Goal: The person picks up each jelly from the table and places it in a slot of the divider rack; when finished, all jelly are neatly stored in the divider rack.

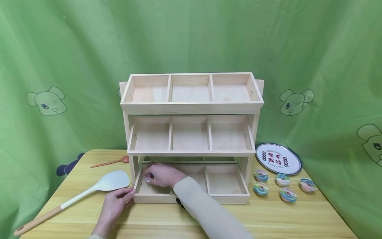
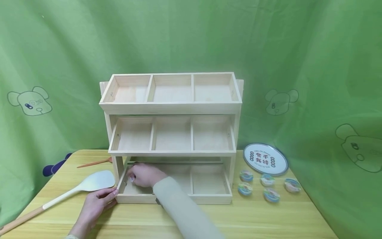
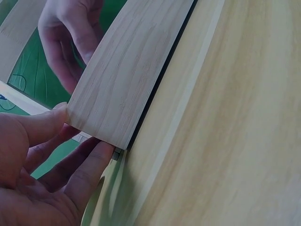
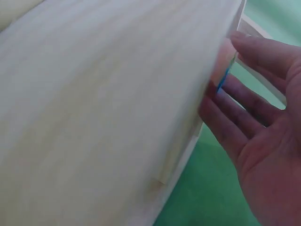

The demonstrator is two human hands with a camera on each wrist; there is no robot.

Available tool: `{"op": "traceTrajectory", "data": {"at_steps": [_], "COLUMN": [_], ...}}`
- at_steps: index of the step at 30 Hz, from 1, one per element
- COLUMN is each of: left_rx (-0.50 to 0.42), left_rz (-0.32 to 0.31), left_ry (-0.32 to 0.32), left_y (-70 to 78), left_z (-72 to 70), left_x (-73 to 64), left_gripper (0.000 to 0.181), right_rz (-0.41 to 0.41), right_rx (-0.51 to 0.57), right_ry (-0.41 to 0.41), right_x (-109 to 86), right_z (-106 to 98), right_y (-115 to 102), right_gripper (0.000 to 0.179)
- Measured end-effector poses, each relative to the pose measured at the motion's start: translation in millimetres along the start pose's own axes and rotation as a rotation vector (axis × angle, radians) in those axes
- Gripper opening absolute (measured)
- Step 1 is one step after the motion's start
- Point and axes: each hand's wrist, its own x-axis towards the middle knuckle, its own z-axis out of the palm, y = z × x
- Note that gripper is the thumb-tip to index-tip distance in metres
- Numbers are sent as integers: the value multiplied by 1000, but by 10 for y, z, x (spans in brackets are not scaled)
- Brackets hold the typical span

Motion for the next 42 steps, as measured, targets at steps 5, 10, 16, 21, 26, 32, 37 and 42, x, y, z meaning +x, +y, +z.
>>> {"op": "traceTrajectory", "data": {"at_steps": [5,10,16,21,26,32,37,42], "left_rx": [5,14,14,18,35,19,10,30], "left_rz": [8,-1,4,1,5,-3,-17,-8], "left_ry": [-6,10,5,1,2,-6,-8,-3], "left_y": [-12,-10,-3,0,2,-22,-33,-31], "left_z": [12,14,9,6,1,40,48,2], "left_x": [1,-4,-1,4,-6,-2,2,8], "left_gripper": [26,25,25,26,26,27,28,28], "right_rz": [29,40,31,67,116,135,148,125], "right_rx": [15,20,26,95,210,228,166,86], "right_ry": [-2,-10,-11,-27,-8,18,32,57], "right_x": [19,33,55,38,-57,-347,-598,-757], "right_z": [55,119,169,145,25,-166,-267,-297], "right_y": [29,61,66,56,57,126,196,224], "right_gripper": [29,22,19,29,42,43,43,41]}}
